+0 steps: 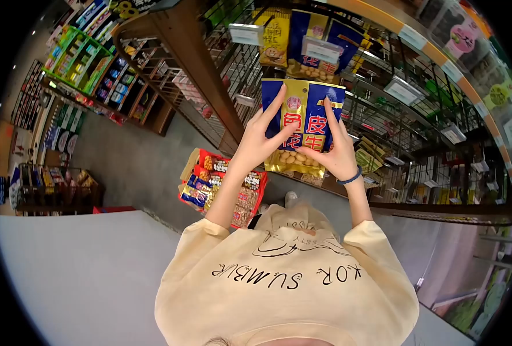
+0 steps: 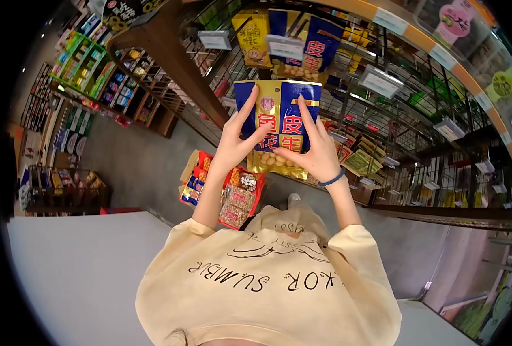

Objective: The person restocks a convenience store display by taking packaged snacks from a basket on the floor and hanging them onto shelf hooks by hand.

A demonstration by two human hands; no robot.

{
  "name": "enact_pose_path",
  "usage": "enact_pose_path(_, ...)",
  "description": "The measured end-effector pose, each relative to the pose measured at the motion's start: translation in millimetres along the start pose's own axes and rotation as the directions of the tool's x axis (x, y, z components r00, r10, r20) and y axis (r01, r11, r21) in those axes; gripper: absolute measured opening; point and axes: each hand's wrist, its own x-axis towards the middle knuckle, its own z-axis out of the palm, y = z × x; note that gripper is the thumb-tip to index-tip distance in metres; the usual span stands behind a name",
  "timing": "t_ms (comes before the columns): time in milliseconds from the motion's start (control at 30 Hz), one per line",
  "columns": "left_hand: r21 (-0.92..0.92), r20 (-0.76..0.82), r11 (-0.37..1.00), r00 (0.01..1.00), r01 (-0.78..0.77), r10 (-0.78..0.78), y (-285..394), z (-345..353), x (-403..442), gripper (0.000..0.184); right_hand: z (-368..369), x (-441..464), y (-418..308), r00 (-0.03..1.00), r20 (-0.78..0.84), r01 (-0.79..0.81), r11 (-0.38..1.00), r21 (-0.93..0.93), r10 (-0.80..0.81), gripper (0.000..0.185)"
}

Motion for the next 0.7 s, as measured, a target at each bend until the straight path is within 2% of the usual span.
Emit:
enact_pose_path(33, -0.053, -0.019, 0.998, 1.000, -0.020, 0.019, 1, 2, 5, 0.070, -2, 1, 1, 1.000, -0.021, 0.001, 1.000, -0.020, -0.001, 0.100)
enact_pose_path(67, -0.003, -0.033, 0.999, 0.999, -0.041, 0.041, 5, 3, 10, 0.067, -6, 2, 0, 1.000, -0.014, -0.005, 0.997, -0.076, 0.004, 0.101)
enact_pose_path(100, 0.086, -0.031, 0.992, 0.995, -0.089, 0.092, 4, 3, 14, 0.065, -7, 5, -1, 0.996, -0.059, 0.060, 0.992, -0.111, -0.067, 0.100)
enact_pose_path(233, 0.041, -0.016, 0.990, 0.991, -0.132, 0.133, 2, 10, 26, 0.064, -13, 16, -5, 0.975, -0.171, 0.117, 0.984, -0.136, -0.140, 0.089)
enact_pose_path(333, -0.017, -0.072, 0.990, 0.988, -0.141, 0.139, 3, 14, 33, 0.064, -16, 22, -6, 0.958, -0.197, 0.167, 0.966, -0.200, -0.206, 0.079)
enact_pose_path(433, 0.061, -0.037, 0.977, 0.977, -0.206, 0.209, 4, 13, 43, 0.063, -20, 28, -5, 0.955, -0.202, 0.175, 0.961, -0.214, -0.219, 0.078)
enact_pose_path(633, -0.007, -0.073, 0.982, 0.980, -0.188, 0.187, -2, 16, 59, 0.067, -25, 42, -1, 0.943, -0.208, 0.199, 0.941, -0.274, -0.260, 0.076)
enact_pose_path(700, 0.152, -0.060, 0.971, 0.979, -0.184, 0.195, 0, 13, 63, 0.068, -24, 46, 2, 0.923, -0.225, 0.230, 0.916, -0.330, -0.313, 0.076)
